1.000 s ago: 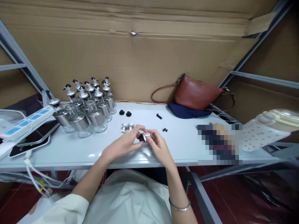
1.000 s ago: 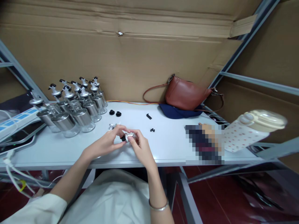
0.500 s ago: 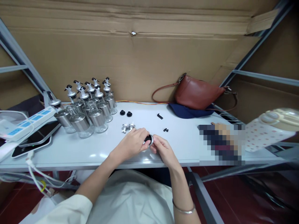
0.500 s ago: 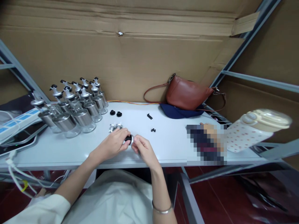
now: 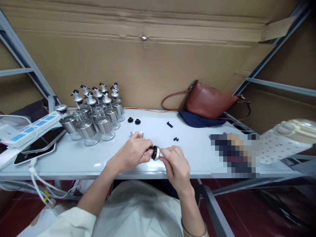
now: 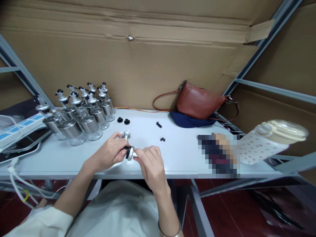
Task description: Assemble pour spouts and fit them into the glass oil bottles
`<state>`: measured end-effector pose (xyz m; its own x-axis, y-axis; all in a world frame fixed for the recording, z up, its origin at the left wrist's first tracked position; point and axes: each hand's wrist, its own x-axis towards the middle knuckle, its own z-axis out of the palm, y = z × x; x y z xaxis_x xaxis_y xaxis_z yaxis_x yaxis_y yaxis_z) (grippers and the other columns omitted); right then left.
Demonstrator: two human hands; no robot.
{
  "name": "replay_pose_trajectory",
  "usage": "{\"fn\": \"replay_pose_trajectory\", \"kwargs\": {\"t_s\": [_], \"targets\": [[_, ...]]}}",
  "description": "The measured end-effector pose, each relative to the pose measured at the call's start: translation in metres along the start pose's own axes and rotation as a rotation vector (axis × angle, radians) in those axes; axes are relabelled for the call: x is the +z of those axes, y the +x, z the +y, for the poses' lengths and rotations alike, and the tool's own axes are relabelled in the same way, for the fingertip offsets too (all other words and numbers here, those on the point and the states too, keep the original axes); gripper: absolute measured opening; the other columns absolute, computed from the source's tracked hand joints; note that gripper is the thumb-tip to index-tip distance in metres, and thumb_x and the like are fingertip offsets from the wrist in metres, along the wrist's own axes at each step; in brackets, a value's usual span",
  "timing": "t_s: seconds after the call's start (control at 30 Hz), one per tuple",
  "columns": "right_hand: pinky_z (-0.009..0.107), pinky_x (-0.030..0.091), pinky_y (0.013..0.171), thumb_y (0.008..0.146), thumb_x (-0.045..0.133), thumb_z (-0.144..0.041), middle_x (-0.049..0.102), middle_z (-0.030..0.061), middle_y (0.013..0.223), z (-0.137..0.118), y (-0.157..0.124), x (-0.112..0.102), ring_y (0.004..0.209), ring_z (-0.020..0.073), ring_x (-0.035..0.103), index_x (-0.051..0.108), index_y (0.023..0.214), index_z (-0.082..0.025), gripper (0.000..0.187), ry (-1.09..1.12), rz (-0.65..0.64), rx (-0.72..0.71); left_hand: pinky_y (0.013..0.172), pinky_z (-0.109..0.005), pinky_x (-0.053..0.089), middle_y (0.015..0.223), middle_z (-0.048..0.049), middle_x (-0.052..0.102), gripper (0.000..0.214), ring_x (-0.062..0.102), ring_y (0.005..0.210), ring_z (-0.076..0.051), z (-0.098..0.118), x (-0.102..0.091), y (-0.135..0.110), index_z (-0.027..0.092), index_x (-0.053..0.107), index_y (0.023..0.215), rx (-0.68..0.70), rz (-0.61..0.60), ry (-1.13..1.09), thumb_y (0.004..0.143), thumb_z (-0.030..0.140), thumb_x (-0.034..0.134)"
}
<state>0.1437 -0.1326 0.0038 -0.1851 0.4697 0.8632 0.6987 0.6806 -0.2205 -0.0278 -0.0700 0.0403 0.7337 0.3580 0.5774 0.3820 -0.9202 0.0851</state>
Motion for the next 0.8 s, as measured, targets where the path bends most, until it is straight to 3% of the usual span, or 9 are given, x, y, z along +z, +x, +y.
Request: {"fn": "replay_pose_trajectory", "kwargs": {"t_s": [0.17, 0.33, 0.43, 0.67, 0.73, 0.8], "targets": [[0.034, 0.043, 0.071, 0.089, 0.052, -0.007, 0.068, 0.0089, 0.076, -0.001, -0.005, 0.005, 0.075, 0.0189, 0.058, 0.061, 0.101, -0.013, 0.016, -0.17, 0.22, -0.227, 0.068, -0.029, 0.04, 0.057, 0.0021, 0.055, 0.029, 0.033, 0.053, -0.014, 0.008, -0.009, -0.003, 0.02, 0.045, 0.069, 0.067, 0.071, -0.006, 0.092, 0.019, 0.027], [0.034, 0.041, 0.074, 0.092, 0.052, -0.013, 0.069, 0.0042, 0.069, -0.004, -0.006, 0.007, 0.071, 0.016, 0.06, 0.063, 0.091, -0.017, 0.012, -0.287, 0.318, -0.239, 0.07, -0.03, 0.041, 0.059, 0.0022, 0.056, 0.022, 0.037, 0.052, -0.012, 0.014, -0.017, -0.007, 0.019, 0.047, 0.074, 0.086, 0.113, -0.031, 0.091, 0.019, 0.033], [0.037, 0.035, 0.08, 0.097, 0.044, -0.02, 0.067, -0.0001, 0.064, -0.008, -0.002, 0.007, 0.067, 0.0139, 0.061, 0.06, 0.085, -0.02, 0.02, -0.278, 0.339, -0.203, 0.072, -0.031, 0.043, 0.06, 0.0029, 0.056, 0.018, 0.041, 0.051, -0.011, 0.018, -0.023, -0.009, 0.018, 0.047, 0.077, 0.08, 0.138, -0.031, 0.092, 0.022, 0.037], [0.039, 0.03, 0.084, 0.097, 0.038, -0.026, 0.059, -0.0025, 0.06, -0.015, -0.002, 0.012, 0.061, 0.0139, 0.054, 0.054, 0.077, -0.02, 0.026, -0.024, 0.213, -0.016, 0.07, -0.03, 0.045, 0.063, 0.0014, 0.056, 0.019, 0.049, 0.057, -0.012, 0.014, -0.027, -0.012, 0.019, 0.048, 0.08, 0.062, 0.136, -0.002, 0.093, 0.024, 0.037], [0.038, 0.032, 0.083, 0.097, 0.036, -0.029, 0.053, -0.0029, 0.058, -0.009, -0.009, 0.014, 0.059, 0.0137, 0.051, 0.05, 0.068, -0.02, 0.033, 0.121, 0.233, 0.152, 0.067, -0.03, 0.046, 0.065, 0.0, 0.055, 0.02, 0.051, 0.061, -0.013, 0.006, -0.035, -0.019, 0.019, 0.048, 0.082, 0.023, 0.197, -0.022, 0.094, 0.026, 0.034], [0.034, 0.036, 0.074, 0.097, 0.031, -0.032, 0.044, -0.0034, 0.054, 0.0, -0.015, 0.015, 0.055, 0.0133, 0.046, 0.042, 0.06, -0.021, 0.04, 0.286, 0.389, 0.469, 0.065, -0.03, 0.046, 0.073, -0.0034, 0.056, 0.023, 0.054, 0.07, -0.016, -0.001, -0.051, -0.027, 0.02, 0.048, 0.088, -0.066, 0.323, -0.034, 0.096, 0.031, 0.029]]}}
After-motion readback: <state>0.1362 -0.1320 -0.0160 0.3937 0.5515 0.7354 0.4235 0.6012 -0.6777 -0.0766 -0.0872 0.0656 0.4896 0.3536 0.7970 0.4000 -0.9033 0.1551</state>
